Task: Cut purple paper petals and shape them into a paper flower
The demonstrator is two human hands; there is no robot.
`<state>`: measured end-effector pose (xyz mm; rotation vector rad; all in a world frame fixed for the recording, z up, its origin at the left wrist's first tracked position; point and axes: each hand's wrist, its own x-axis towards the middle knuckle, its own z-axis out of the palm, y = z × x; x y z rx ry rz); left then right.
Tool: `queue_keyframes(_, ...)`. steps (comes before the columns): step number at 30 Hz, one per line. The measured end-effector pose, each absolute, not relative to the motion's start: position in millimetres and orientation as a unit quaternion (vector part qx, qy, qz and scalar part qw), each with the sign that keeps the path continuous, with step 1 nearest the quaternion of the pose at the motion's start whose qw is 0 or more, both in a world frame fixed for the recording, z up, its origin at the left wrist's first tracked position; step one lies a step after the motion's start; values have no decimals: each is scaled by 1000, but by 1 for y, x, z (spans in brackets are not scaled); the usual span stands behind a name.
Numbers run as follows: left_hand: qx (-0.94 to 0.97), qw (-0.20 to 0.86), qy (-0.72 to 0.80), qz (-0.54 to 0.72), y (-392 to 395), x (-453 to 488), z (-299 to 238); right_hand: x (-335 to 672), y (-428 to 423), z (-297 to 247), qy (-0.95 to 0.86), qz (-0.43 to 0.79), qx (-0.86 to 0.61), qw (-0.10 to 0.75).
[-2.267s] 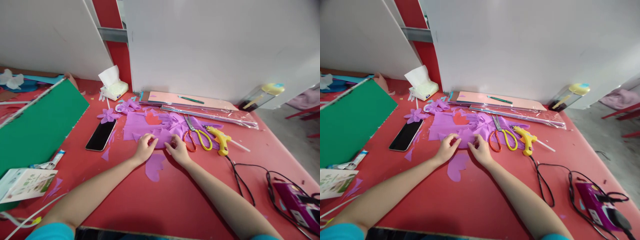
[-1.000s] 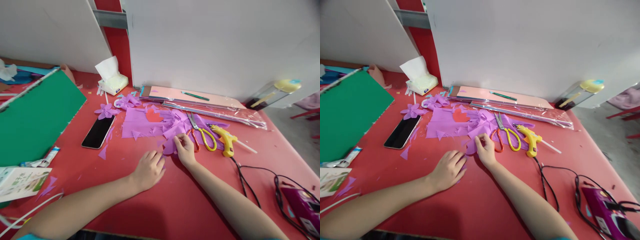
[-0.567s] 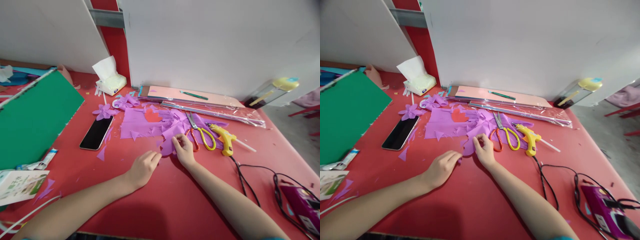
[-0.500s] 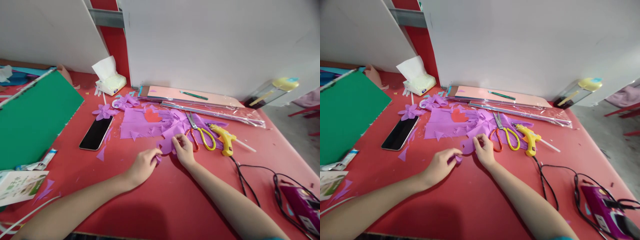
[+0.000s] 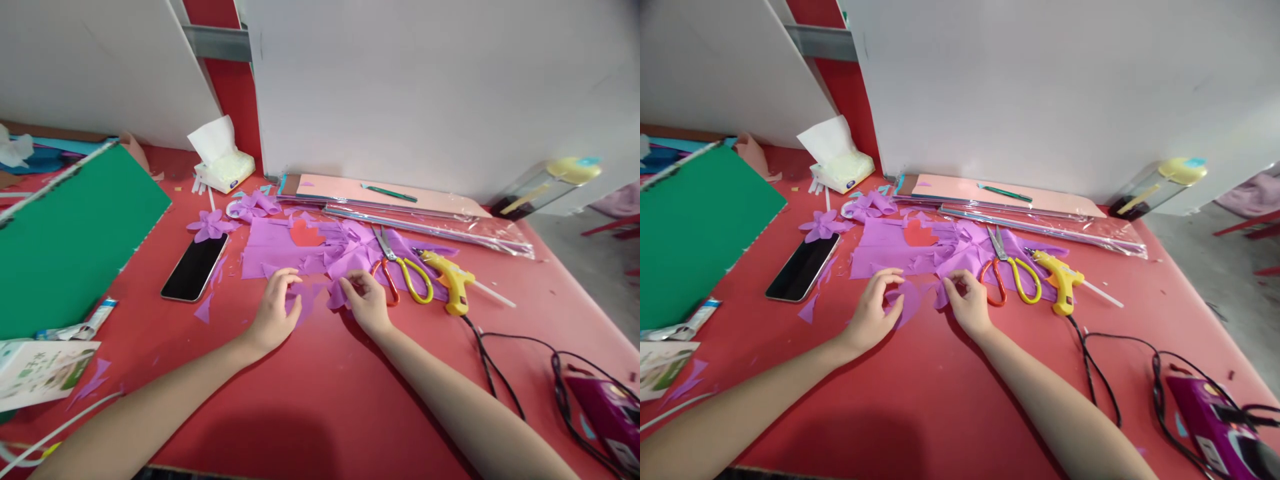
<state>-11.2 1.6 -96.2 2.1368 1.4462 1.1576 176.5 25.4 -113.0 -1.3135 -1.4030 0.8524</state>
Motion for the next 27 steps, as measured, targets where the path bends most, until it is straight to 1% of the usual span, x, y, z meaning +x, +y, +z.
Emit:
queue_keyframes(3,805,97,459,363,-1,-16,-97,176,24,-112,-581,357,-542,492)
queue_keyframes(7,876,95,391,266,-5,-23,-100,176,22,-111,-594,343,-542,485)
queue_keyframes(10,897,73,379,214,-9,-25,-100,177,19,-109,-612,318,-548,473)
queue_keyframes(13,909,29,372,187,-13,-23,-97,180,16,-106,-642,249,-553,470)
queue_keyframes(16,910,-8,374,178,-18,-18,-93,184,11,-102,-727,112,-503,454)
queue_keyframes(19,903,-36,394,170,-23,-15,-91,184,3,-98,-827,-47,-418,373)
queue_keyframes(21,899,-49,404,159,-25,-13,-90,180,-2,-97,-862,-109,-395,296)
queue_keyframes(23,896,-54,412,154,-27,-13,-91,173,-6,-99,-879,-116,-407,221)
queue_keyframes(24,895,-55,415,154,-28,-13,-92,170,-8,-99,-888,-105,-402,198)
queue_keyframes(27,895,-61,404,179,-30,-12,-95,163,-11,-101,-894,-61,-404,185)
